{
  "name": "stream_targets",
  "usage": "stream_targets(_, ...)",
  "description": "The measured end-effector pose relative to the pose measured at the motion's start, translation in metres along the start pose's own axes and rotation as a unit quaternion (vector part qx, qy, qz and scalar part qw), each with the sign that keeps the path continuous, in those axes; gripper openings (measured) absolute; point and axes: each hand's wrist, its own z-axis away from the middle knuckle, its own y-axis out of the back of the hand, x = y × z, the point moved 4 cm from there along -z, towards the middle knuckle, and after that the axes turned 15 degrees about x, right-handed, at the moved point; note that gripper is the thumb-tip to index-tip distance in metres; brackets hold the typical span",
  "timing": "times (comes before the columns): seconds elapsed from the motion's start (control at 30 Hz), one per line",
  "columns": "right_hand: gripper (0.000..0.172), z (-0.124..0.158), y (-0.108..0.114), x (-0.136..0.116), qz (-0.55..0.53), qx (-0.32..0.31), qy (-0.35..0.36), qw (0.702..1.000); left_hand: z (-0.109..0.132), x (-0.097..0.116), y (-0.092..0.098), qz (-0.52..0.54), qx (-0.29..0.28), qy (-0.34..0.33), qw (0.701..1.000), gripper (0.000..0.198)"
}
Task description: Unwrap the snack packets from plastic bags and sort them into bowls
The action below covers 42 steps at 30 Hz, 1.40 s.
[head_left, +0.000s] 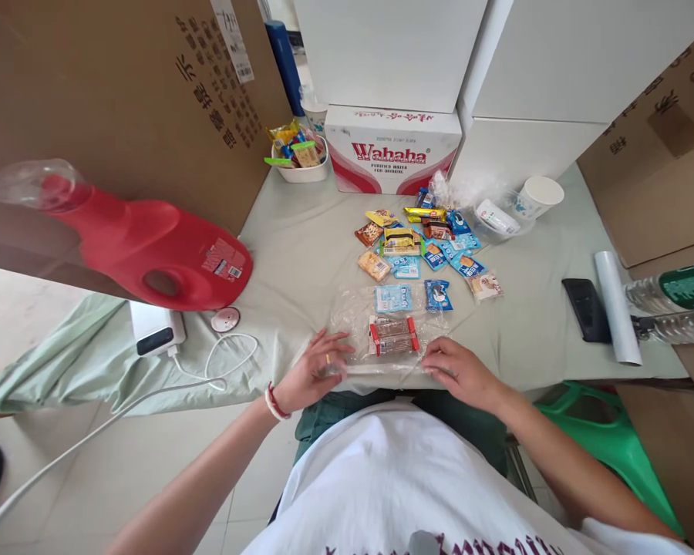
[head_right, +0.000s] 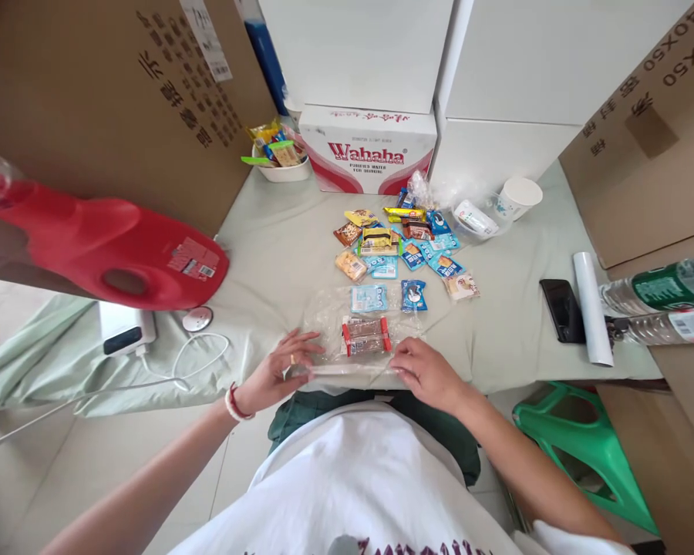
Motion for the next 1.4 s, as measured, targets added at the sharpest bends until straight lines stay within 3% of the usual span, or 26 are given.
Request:
stream_targets(0.13,0.025,-0.032,0.019,0.019,-0.048,-0.011,-0.053,0.997,-0.024,-0.013,0.009,0.132,0.068,0.156,0.976,0.033)
stream_targets(0.23,0.024,-0.054,0.023,0.039,-0.016,-0.016,-0.099,0.995,-0.040,-0.030,0.004,0.047,0.166,0.252,0.952,0.038)
stream_targets(0.3,0.022,-0.066,0.025,0.049,0.073,-0.037,-0.136,0.987,-0.050,-0.041,-0.001,-0.019,0.218,0.283,0.934,0.032)
stream_targets(0.4,0.023,-0.084,0.030,0.052,0.261,-0.090,-0.171,0.946,-0.061,-0.051,0.003,-0.079,0.281,0.297,0.909,0.023)
stream_targets(0.47,0.025,-0.101,0.032,0.044,0.330,-0.092,-0.154,0.927,-0.061,-0.047,0.015,-0.132,0.349,0.274,0.886,0.022)
stream_targets(0.53,0.031,-0.122,0.027,0.032,0.334,-0.077,-0.103,0.934,-0.053,-0.030,0.027,-0.192,0.426,0.223,0.856,0.019)
stream_targets(0.6,0.037,-0.143,0.012,0.025,0.313,-0.085,-0.058,0.944,-0.042,-0.003,0.027,-0.228,0.453,0.146,0.850,0.019)
stream_targets(0.63,0.042,-0.151,0.003,0.024,0.305,-0.101,-0.046,0.946,-0.037,0.012,0.020,-0.230,0.432,0.106,0.866,0.022)
stream_targets(0.7,0.055,-0.164,-0.015,0.026,0.302,-0.128,-0.049,0.943,-0.034,0.042,-0.007,-0.218,0.314,-0.039,0.923,0.033)
stream_targets(0.73,0.060,-0.168,-0.021,0.028,0.305,-0.136,-0.059,0.941,-0.033,0.051,-0.023,-0.224,0.250,-0.085,0.938,0.039)
stream_targets(0.8,0.058,-0.173,-0.029,0.031,0.310,-0.143,-0.075,0.937,-0.033,0.056,-0.051,-0.263,0.147,-0.102,0.948,0.045)
stream_targets(0.87,0.049,-0.173,-0.030,0.031,0.308,-0.143,-0.071,0.938,-0.035,0.048,-0.070,-0.301,0.087,-0.071,0.947,0.048)
stream_targets(1.0,0.043,-0.172,-0.024,0.030,0.290,-0.131,-0.057,0.946,-0.037,0.031,-0.080,-0.312,0.064,-0.046,0.947,0.051)
stream_targets(1.17,0.038,-0.175,-0.022,0.042,0.285,-0.131,-0.085,0.946,-0.038,0.034,-0.077,-0.317,0.082,-0.059,0.943,0.047)
stream_targets(1.27,0.039,-0.173,-0.021,0.039,0.308,-0.096,-0.042,0.946,-0.040,0.037,-0.079,-0.326,0.079,-0.049,0.941,0.044)
stream_targets(1.4,0.033,-0.152,-0.017,0.016,0.354,-0.045,0.009,0.934,-0.040,0.038,-0.081,-0.325,0.078,-0.040,0.942,0.044)
